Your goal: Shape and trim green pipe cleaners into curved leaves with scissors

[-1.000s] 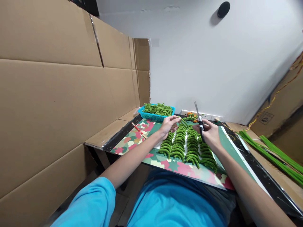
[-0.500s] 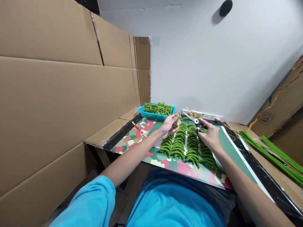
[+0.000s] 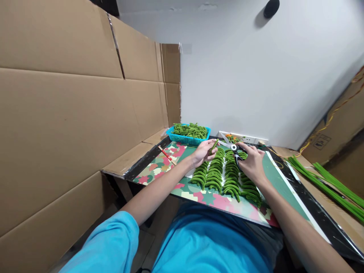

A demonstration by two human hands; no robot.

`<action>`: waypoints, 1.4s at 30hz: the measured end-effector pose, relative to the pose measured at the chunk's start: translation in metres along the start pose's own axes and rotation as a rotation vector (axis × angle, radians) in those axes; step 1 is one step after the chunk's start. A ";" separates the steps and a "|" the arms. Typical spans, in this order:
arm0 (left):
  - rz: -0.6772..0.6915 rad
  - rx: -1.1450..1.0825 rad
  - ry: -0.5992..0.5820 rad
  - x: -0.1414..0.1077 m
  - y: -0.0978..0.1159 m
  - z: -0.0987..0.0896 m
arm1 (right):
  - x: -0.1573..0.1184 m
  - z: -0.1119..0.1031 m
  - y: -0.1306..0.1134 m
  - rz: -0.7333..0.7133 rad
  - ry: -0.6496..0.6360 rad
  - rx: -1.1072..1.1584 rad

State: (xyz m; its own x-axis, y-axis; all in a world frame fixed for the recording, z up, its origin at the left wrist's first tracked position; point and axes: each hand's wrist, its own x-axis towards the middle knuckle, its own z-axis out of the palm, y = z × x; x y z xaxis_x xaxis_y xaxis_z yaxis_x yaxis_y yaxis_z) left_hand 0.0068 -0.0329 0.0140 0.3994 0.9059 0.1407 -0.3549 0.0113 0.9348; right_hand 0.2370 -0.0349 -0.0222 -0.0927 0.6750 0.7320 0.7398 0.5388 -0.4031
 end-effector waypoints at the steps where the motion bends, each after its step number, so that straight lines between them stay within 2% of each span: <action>1: -0.017 0.013 -0.004 0.000 -0.001 0.000 | 0.000 0.000 0.001 -0.008 -0.002 -0.020; 6: -0.078 0.060 -0.017 0.001 -0.005 -0.001 | -0.002 0.000 0.004 -0.071 -0.010 -0.175; 11: -0.091 0.076 -0.019 0.000 -0.005 -0.002 | -0.003 -0.001 0.006 -0.053 -0.011 -0.261; 23: 0.057 0.129 0.113 0.000 -0.002 0.005 | -0.004 -0.004 0.002 -0.135 -0.031 -0.350; 30: 0.131 0.193 0.161 0.005 -0.007 0.000 | -0.004 -0.002 0.003 -0.128 -0.016 -0.325; 42: 0.166 0.273 0.146 0.005 -0.010 -0.002 | -0.003 0.001 0.007 -0.200 0.041 -0.222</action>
State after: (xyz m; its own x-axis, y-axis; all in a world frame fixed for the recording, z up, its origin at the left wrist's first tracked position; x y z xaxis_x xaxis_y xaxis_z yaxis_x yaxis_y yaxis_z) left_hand 0.0109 -0.0276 0.0048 0.2231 0.9371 0.2683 -0.1575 -0.2369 0.9587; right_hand 0.2419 -0.0322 -0.0279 -0.2282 0.5431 0.8080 0.8374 0.5329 -0.1217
